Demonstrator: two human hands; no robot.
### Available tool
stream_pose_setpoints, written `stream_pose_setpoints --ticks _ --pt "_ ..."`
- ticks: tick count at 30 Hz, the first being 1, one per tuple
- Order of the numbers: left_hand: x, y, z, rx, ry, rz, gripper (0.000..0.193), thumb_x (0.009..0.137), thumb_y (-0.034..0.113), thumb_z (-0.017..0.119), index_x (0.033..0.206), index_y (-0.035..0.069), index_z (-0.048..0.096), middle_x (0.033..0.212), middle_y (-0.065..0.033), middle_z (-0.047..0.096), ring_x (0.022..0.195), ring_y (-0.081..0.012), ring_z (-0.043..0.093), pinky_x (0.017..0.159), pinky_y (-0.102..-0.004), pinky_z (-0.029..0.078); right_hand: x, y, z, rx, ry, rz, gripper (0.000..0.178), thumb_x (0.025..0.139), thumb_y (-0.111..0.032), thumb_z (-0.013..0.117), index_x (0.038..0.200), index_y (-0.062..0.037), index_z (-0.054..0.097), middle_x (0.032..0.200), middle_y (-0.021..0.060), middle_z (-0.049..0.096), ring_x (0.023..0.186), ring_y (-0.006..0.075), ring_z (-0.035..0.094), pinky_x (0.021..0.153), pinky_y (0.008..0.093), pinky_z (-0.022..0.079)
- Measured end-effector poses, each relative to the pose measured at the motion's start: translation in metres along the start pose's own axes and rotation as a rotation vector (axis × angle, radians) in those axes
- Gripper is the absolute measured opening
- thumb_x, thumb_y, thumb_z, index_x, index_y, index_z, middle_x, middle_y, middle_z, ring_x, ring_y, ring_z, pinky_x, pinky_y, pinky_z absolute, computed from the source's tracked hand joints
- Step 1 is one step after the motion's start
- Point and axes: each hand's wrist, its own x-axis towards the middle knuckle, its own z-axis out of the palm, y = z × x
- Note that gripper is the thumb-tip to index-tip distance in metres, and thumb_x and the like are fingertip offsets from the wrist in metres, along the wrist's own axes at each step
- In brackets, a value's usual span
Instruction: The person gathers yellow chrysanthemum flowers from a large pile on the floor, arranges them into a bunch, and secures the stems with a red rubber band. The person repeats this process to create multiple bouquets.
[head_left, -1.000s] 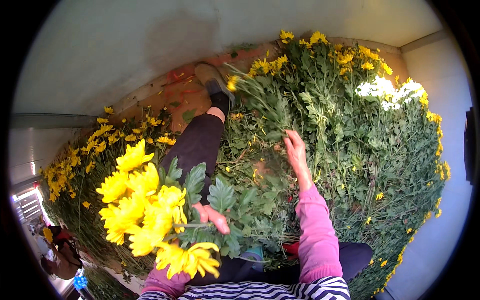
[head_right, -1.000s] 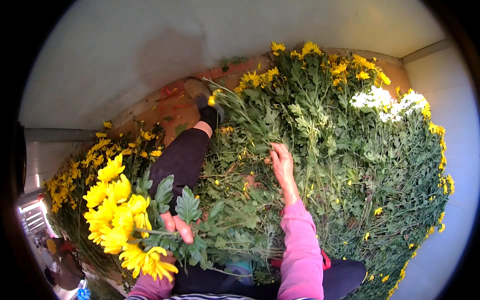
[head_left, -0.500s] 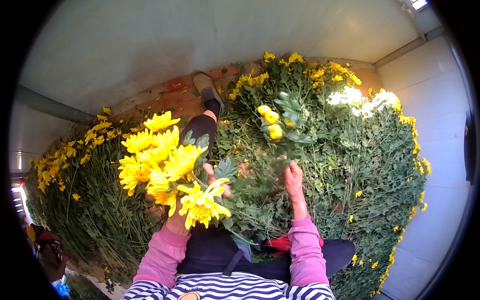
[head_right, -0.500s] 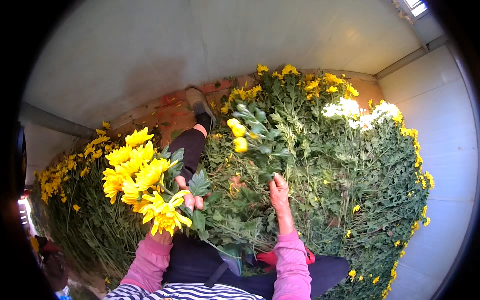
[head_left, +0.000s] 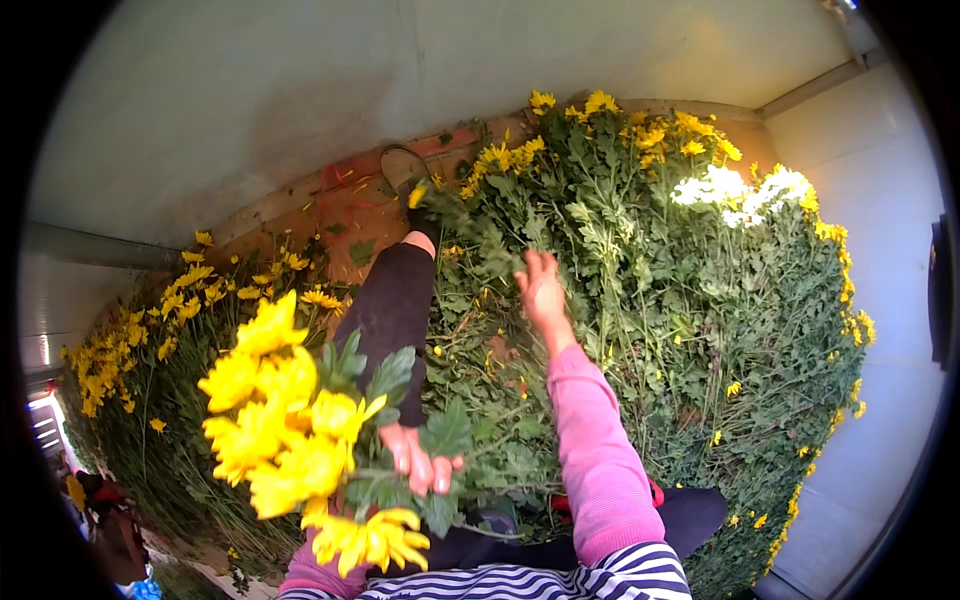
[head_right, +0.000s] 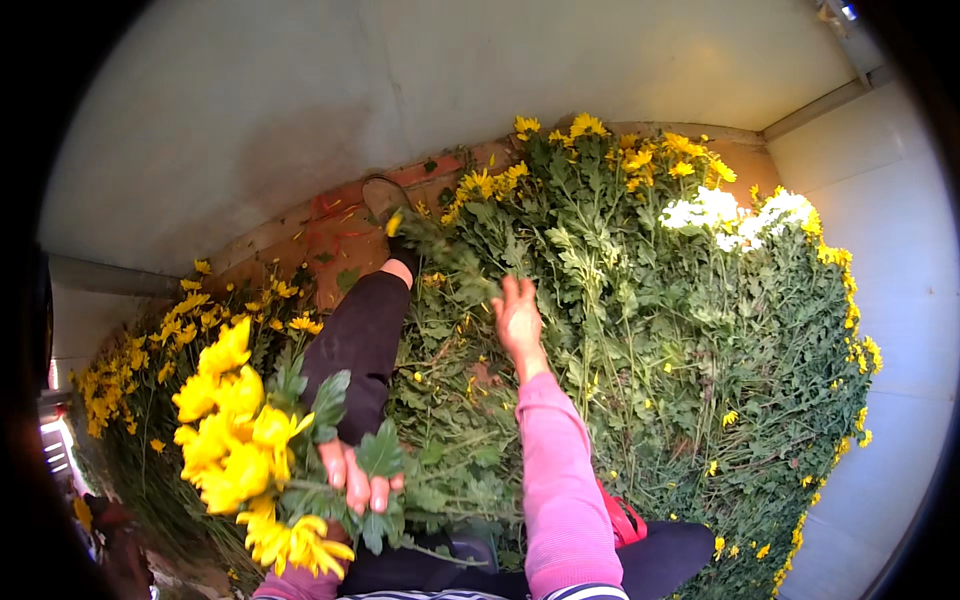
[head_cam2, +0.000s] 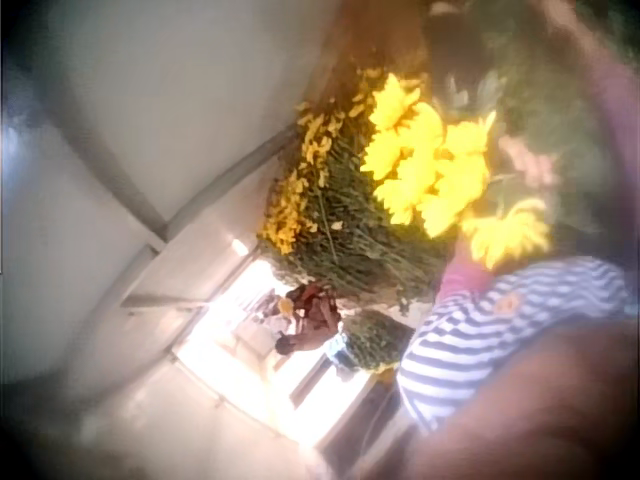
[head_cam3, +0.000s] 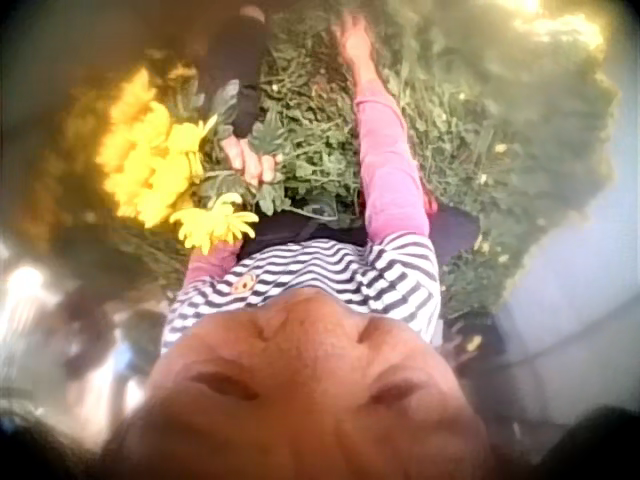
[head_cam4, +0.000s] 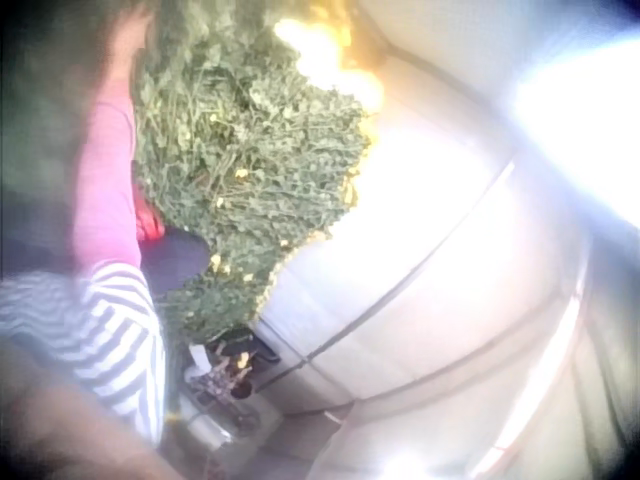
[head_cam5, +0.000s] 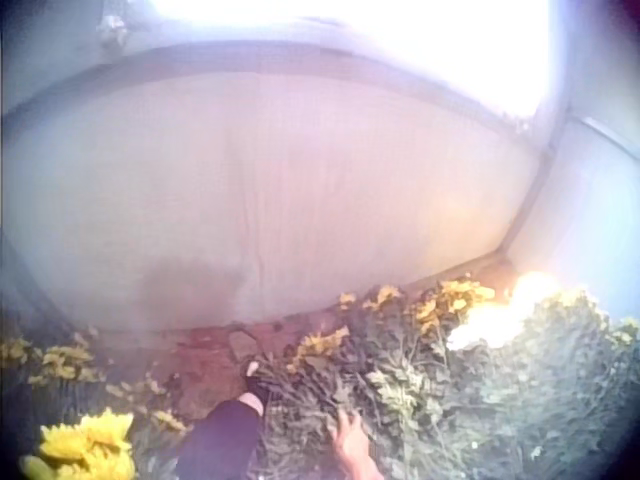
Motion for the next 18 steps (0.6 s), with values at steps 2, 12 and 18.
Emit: stream_pose_setpoints --ticks 2,12,18 --pt "0.009 0.003 -0.018 -0.002 -0.176 0.01 0.032 0.097 0.024 0.048 0.12 0.003 0.042 0.114 -0.0216 0.057 0.119 -0.0416 0.048 0.107 -0.0597 0.017 0.024 0.015 0.01 0.009 0.081 0.186 0.057 0.095 -0.027 0.053 0.143 -0.01 0.027 0.14 0.0245 0.036 0.108 0.0443 0.056 0.09 0.0484 0.05" --pt "0.008 0.019 0.015 0.157 0.309 0.126 0.054 0.082 0.019 0.075 0.118 0.001 0.039 0.114 -0.0217 0.056 0.117 -0.0388 0.052 0.107 -0.0579 0.026 -0.099 0.028 0.019 -0.095 -0.119 -0.326 0.058 0.083 -0.003 0.059 0.137 -0.0173 0.044 0.146 0.023 0.03 0.106 0.0432 0.057 0.08 0.0444 0.053" --pt "0.003 0.023 -0.007 0.141 0.104 0.088 0.04 0.092 0.021 0.061 0.118 0.001 0.037 0.119 -0.0231 0.053 0.118 -0.0404 0.05 0.107 -0.0578 0.023 -0.122 0.012 -0.01 0.074 -0.003 -0.231 0.047 0.079 -0.002 0.067 0.124 -0.0115 0.056 0.127 0.0184 0.051 0.084 0.0289 0.066 0.071 0.0366 0.055"
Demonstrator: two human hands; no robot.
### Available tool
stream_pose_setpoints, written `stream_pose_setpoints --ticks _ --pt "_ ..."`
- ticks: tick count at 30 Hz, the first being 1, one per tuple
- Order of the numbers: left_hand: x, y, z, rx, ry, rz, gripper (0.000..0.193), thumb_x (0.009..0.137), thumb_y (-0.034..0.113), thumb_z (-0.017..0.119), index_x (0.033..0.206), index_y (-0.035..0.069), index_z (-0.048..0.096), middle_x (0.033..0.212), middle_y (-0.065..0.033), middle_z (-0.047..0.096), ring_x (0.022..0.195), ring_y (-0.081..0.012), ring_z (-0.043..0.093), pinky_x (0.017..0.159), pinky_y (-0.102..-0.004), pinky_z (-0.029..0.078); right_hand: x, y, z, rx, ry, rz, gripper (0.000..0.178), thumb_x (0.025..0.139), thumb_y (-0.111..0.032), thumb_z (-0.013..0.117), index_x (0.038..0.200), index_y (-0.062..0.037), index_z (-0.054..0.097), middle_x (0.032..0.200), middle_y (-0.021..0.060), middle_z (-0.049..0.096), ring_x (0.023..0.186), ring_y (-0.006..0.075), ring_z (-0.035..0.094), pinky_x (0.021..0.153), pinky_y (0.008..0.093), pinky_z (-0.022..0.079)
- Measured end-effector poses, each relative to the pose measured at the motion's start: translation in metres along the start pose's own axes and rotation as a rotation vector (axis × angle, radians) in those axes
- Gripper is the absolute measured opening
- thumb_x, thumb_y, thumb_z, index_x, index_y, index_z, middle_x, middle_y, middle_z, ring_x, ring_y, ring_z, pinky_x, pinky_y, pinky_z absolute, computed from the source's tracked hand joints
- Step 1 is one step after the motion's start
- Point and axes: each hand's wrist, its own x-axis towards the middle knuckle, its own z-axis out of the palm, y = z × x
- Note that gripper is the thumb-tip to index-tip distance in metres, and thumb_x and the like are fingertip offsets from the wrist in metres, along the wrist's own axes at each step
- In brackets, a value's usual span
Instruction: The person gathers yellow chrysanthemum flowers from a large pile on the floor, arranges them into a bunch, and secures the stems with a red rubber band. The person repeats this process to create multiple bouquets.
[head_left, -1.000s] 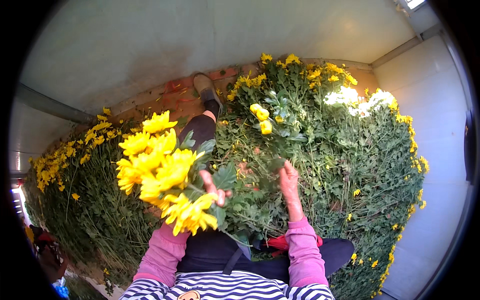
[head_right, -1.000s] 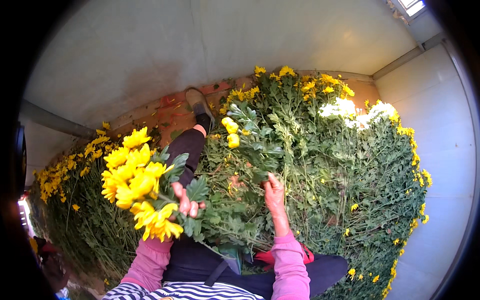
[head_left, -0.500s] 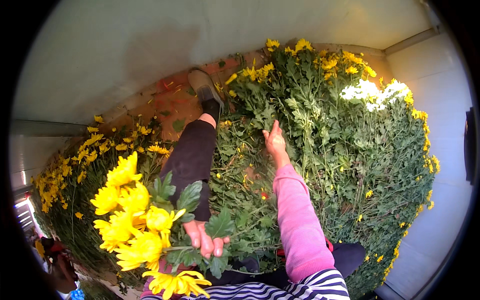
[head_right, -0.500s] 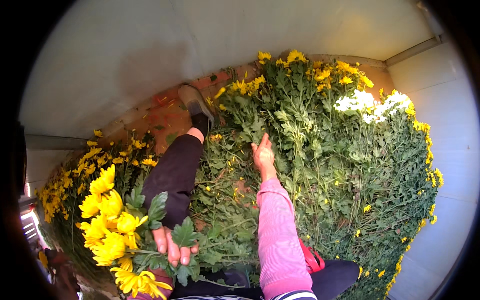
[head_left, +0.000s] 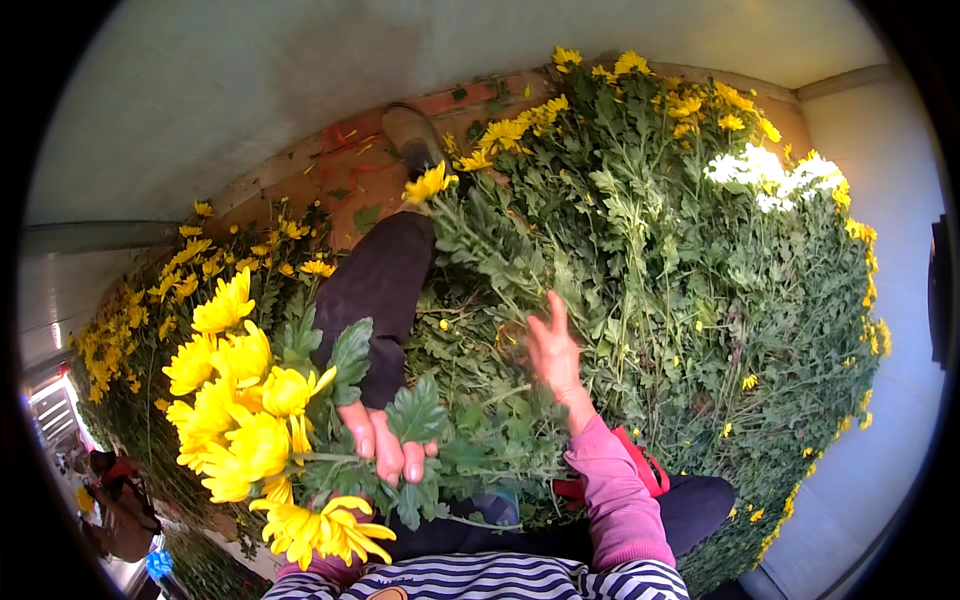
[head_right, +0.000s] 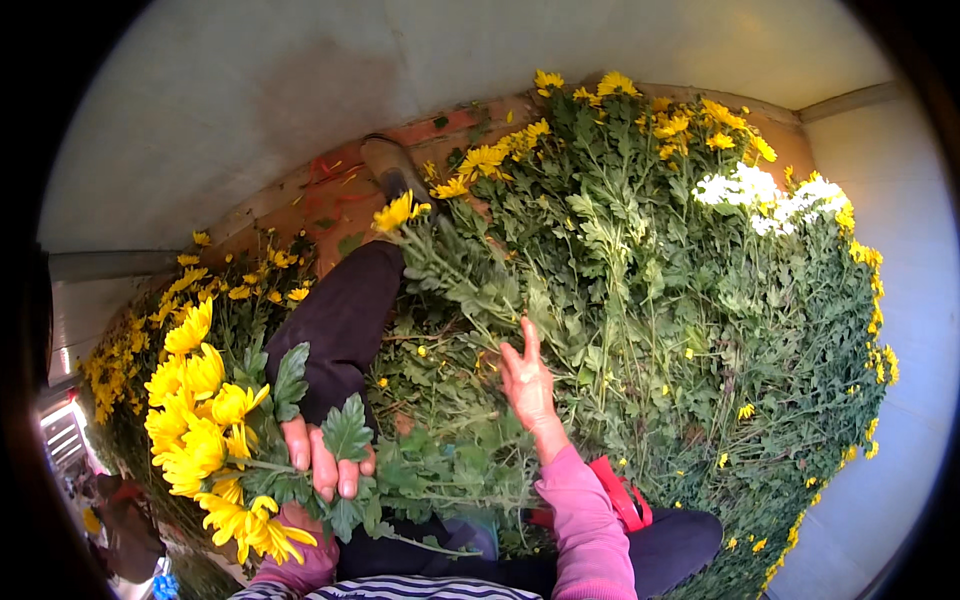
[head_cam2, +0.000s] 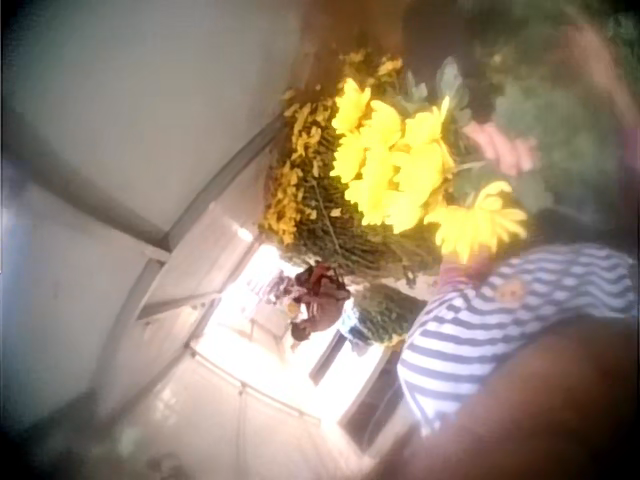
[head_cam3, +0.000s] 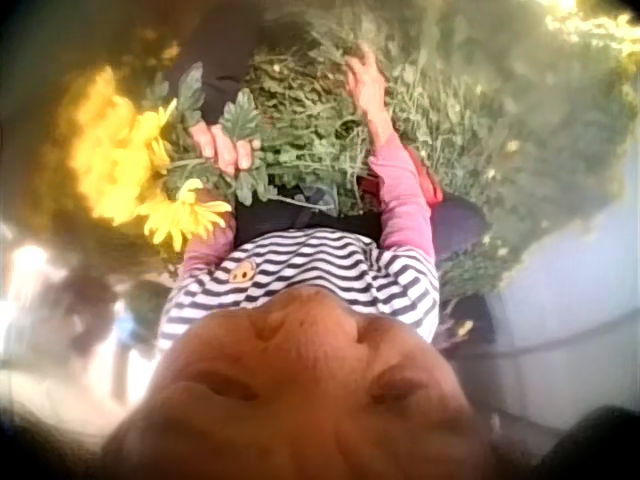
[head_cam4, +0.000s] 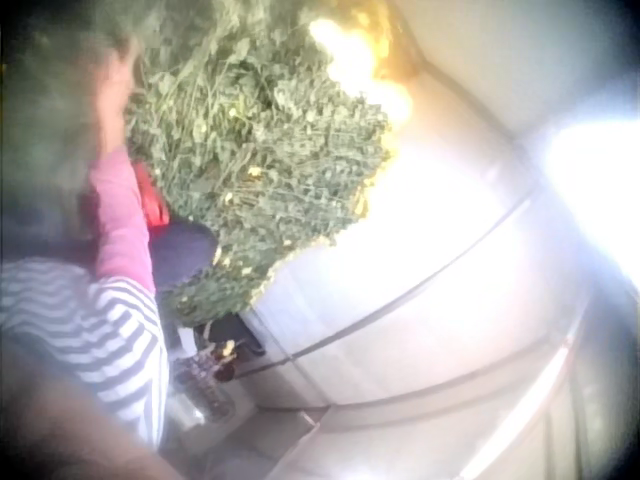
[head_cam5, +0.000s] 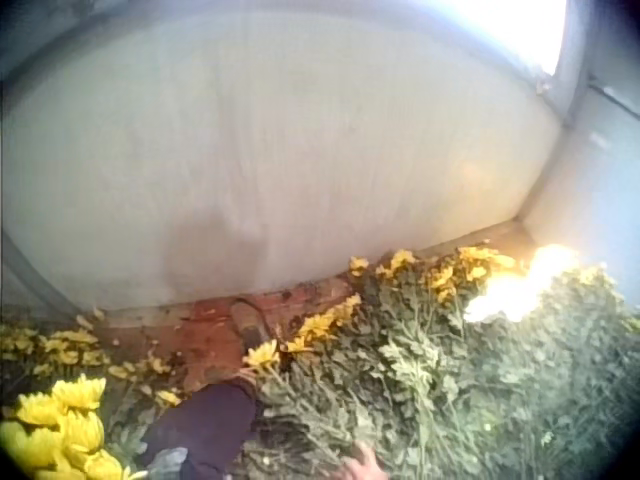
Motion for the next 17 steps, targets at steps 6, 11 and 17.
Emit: stream_pose_setpoints --ticks 6,11,17 --pt "0.011 0.003 0.032 0.159 0.41 -0.055 0.025 0.093 0.025 0.057 0.103 0.009 0.041 0.085 -0.0102 0.058 0.087 -0.0301 0.059 0.091 -0.0503 0.038 0.008 -0.042 -0.114 0.418 0.247 -0.011 0.024 0.085 0.001 0.066 0.108 -0.002 0.068 0.088 0.0064 0.068 0.074 0.0119 0.062 0.065 0.0238 0.05" --pt "0.019 -0.004 0.072 0.224 0.732 -0.046 0.038 0.082 0.028 0.074 0.097 0.014 0.042 0.07 -0.0006 0.055 0.069 -0.0203 0.06 0.08 -0.0433 0.043 -0.004 -0.103 -0.281 0.184 0.547 -0.172 0.027 0.09 -0.004 0.061 0.116 -0.006 0.067 0.087 0.0047 0.07 0.05 0.0042 0.048 0.045 0.019 0.037" --pt "0.013 0.013 0.062 0.324 0.583 -0.046 0.044 0.079 0.027 0.075 0.103 0.015 0.04 0.081 0.0004 0.055 0.079 -0.0166 0.06 0.082 -0.0367 0.036 -0.115 -0.058 -0.389 -0.372 0.595 -0.154 0.028 0.093 -0.006 0.058 0.119 -0.0119 0.066 0.108 0.01 0.069 0.093 0.0117 0.064 0.079 0.0182 0.051"
